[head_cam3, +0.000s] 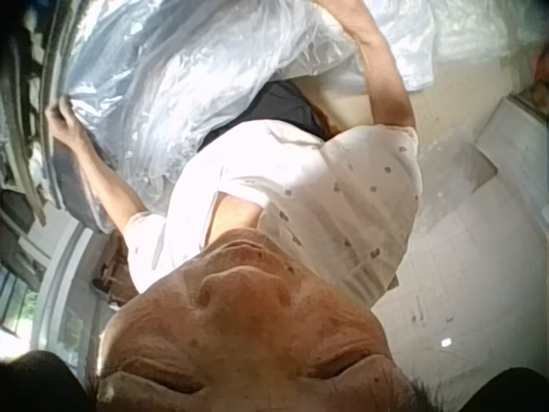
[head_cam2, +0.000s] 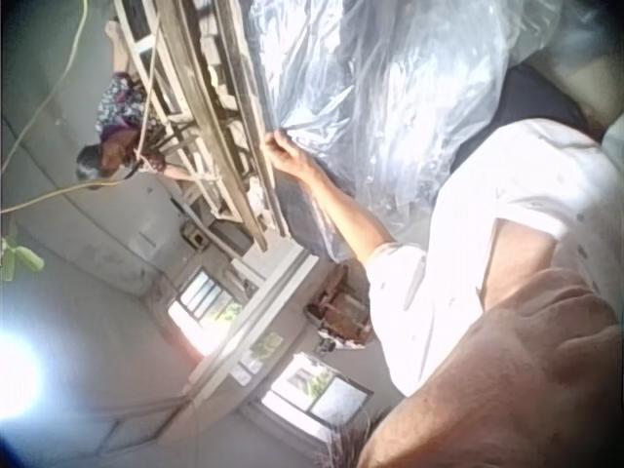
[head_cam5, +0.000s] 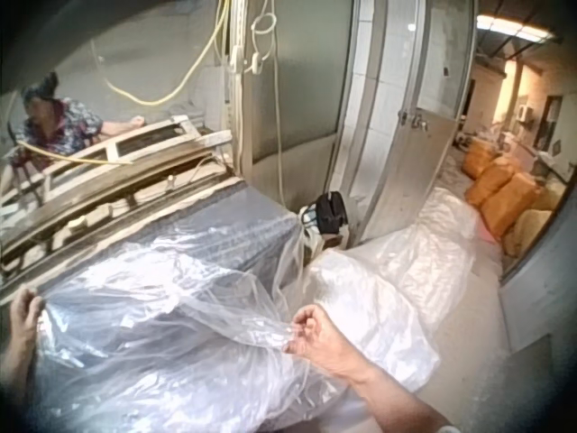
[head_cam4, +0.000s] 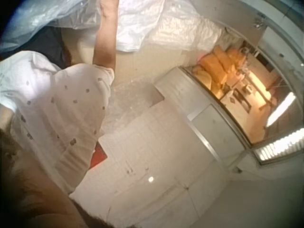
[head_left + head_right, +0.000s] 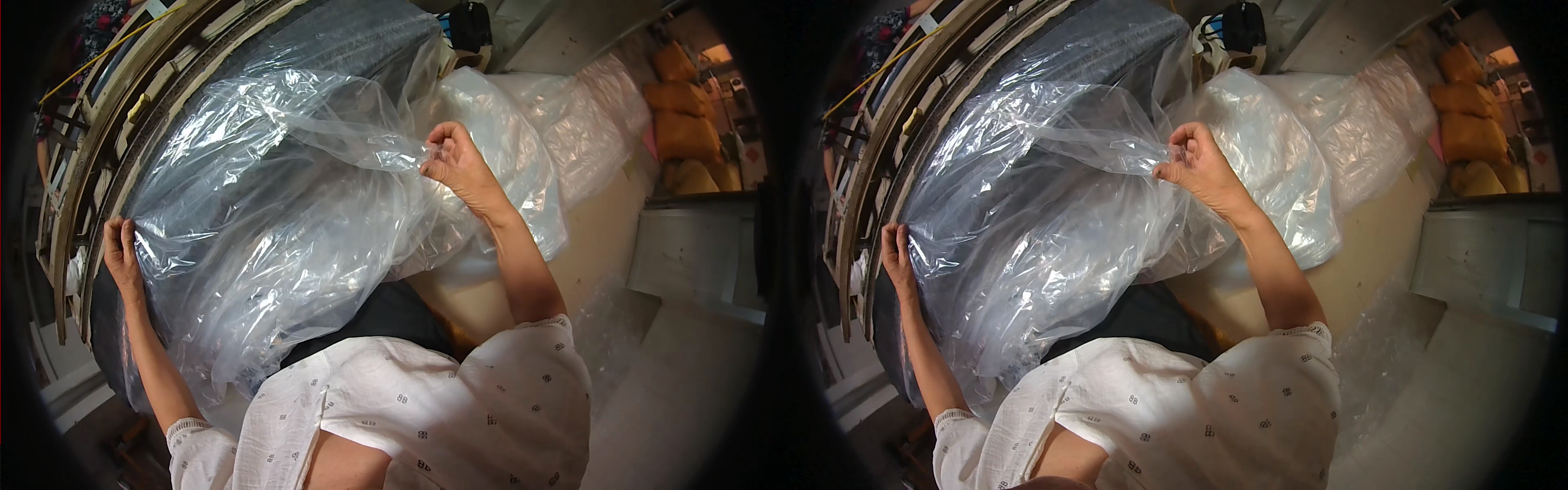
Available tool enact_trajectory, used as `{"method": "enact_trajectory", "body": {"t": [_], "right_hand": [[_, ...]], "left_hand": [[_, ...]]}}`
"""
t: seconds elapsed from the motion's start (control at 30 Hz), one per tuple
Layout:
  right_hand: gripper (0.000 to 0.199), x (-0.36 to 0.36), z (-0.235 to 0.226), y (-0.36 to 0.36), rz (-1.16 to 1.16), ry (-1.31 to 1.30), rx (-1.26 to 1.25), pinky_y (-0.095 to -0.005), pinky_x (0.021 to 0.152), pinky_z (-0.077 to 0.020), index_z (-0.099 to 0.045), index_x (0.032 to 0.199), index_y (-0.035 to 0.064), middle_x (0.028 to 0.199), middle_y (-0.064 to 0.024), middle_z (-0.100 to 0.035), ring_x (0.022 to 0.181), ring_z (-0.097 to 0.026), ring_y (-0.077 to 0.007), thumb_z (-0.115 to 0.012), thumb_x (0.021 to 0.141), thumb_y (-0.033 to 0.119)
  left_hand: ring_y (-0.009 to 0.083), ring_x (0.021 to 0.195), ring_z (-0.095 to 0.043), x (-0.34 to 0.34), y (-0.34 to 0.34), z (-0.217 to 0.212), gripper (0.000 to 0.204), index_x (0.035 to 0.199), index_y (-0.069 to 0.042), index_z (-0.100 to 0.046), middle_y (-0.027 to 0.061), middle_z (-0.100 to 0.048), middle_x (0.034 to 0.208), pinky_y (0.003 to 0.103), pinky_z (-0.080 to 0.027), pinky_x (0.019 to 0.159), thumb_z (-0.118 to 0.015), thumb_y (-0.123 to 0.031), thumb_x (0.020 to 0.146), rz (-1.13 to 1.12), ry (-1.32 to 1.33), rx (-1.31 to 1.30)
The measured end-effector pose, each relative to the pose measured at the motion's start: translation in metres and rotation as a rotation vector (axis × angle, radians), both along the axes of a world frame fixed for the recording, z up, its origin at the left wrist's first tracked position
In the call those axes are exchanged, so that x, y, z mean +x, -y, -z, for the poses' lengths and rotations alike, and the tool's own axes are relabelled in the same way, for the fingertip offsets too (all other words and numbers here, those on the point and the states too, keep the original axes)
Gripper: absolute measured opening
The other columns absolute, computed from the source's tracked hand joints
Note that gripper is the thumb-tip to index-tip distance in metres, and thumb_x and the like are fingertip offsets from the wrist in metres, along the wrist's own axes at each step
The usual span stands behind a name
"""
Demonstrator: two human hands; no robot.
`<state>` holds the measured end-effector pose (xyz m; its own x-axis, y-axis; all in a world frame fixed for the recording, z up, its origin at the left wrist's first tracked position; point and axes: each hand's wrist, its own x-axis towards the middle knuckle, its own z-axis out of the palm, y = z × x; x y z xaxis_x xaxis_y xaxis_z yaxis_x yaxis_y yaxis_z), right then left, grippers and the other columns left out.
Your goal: Removing and adjusting large plastic protective sheeting from a large foam or upholstered component on a pallet.
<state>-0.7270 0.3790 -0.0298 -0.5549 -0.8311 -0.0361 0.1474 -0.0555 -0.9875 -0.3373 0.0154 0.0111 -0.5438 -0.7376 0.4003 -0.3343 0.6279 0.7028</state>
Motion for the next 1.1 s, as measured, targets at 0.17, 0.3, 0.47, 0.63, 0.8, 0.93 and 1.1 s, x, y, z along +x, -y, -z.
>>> {"method": "enact_trajectory", "body": {"t": [0.17,0.3,0.47,0.63,0.8,0.93,1.1], "right_hand": [[0.031,-0.005,0.007,-0.015,-0.070,-0.123,0.169,-0.0202,0.073,-0.0395,-0.048,0.103,0.0046,0.087,0.0007,-0.049,0.081,-0.047,-0.0074,-0.065,0.077,0.009],[0.022,-0.002,-0.008,-0.009,-0.216,-0.175,0.323,-0.0203,0.071,-0.0408,-0.053,0.097,0.0035,0.081,-0.0002,-0.053,0.075,-0.049,-0.0087,-0.063,0.078,0.009],[0.012,0.046,-0.052,0.015,-0.249,0.359,-0.113,-0.0242,0.065,-0.0444,-0.055,0.092,0.0073,0.077,-0.0027,-0.058,0.071,-0.056,-0.0107,-0.060,0.085,0.016],[0.013,0.091,-0.076,0.050,-0.372,0.470,-0.291,-0.0244,0.062,-0.0455,-0.055,0.092,0.0061,0.077,-0.0046,-0.060,0.068,-0.056,-0.0118,-0.057,0.087,0.018],[0.014,0.093,-0.085,0.059,-0.317,0.408,-0.225,-0.0216,0.060,-0.0457,-0.056,0.098,0.0027,0.081,-0.0054,-0.060,0.068,-0.055,-0.0087,-0.056,0.088,0.012],[0.010,0.090,-0.096,0.063,-0.276,0.140,-0.173,-0.0215,0.062,-0.0459,-0.056,0.093,0.0032,0.082,-0.0043,-0.059,0.069,-0.055,-0.0085,-0.058,0.085,0.008],[0.011,0.081,-0.107,0.071,-0.196,-0.275,-0.227,-0.0223,0.065,-0.0452,-0.056,0.089,0.0027,0.079,-0.0020,-0.059,0.070,-0.055,-0.0088,-0.061,0.080,0.004]], "left_hand": [[0.0046,0.069,-0.035,-0.005,-0.003,-0.004,0.013,0.085,-0.004,-0.048,-0.0044,-0.039,0.076,0.015,-0.030,0.062,-0.053,-0.015,0.091,-0.052,-0.009,-0.040],[0.0072,0.072,-0.042,0.002,0.004,-0.004,0.011,0.091,-0.002,-0.051,-0.0016,-0.046,0.079,0.017,-0.036,0.066,-0.055,-0.011,0.089,-0.079,0.021,-0.026],[0.0158,0.082,-0.056,-0.080,-0.105,-0.040,0.021,0.103,-0.003,-0.058,0.0061,-0.059,0.095,0.028,-0.044,0.076,-0.057,0.000,0.082,-0.177,-0.022,-0.086],[0.0152,0.083,-0.054,-0.156,-0.227,-0.048,0.024,0.098,-0.002,-0.056,0.0065,-0.057,0.091,0.026,-0.043,0.075,-0.064,-0.006,0.076,0.389,-0.342,0.389],[0.0138,0.084,-0.052,-0.148,-0.220,-0.025,0.013,0.089,-0.003,-0.053,0.0054,-0.054,0.088,0.025,-0.041,0.075,-0.062,-0.006,0.079,0.431,-0.429,0.580],[0.0117,0.080,-0.053,-0.143,-0.221,-0.031,0.009,0.087,-0.002,-0.052,0.0043,-0.055,0.085,0.025,-0.042,0.074,-0.059,-0.005,0.082,0.368,-0.431,0.549],[0.0120,0.073,-0.055,-0.146,-0.223,-0.040,0.010,0.092,-0.001,-0.053,0.0051,-0.056,0.081,0.025,-0.045,0.070,-0.057,-0.005,0.083,0.299,-0.507,0.549]]}}
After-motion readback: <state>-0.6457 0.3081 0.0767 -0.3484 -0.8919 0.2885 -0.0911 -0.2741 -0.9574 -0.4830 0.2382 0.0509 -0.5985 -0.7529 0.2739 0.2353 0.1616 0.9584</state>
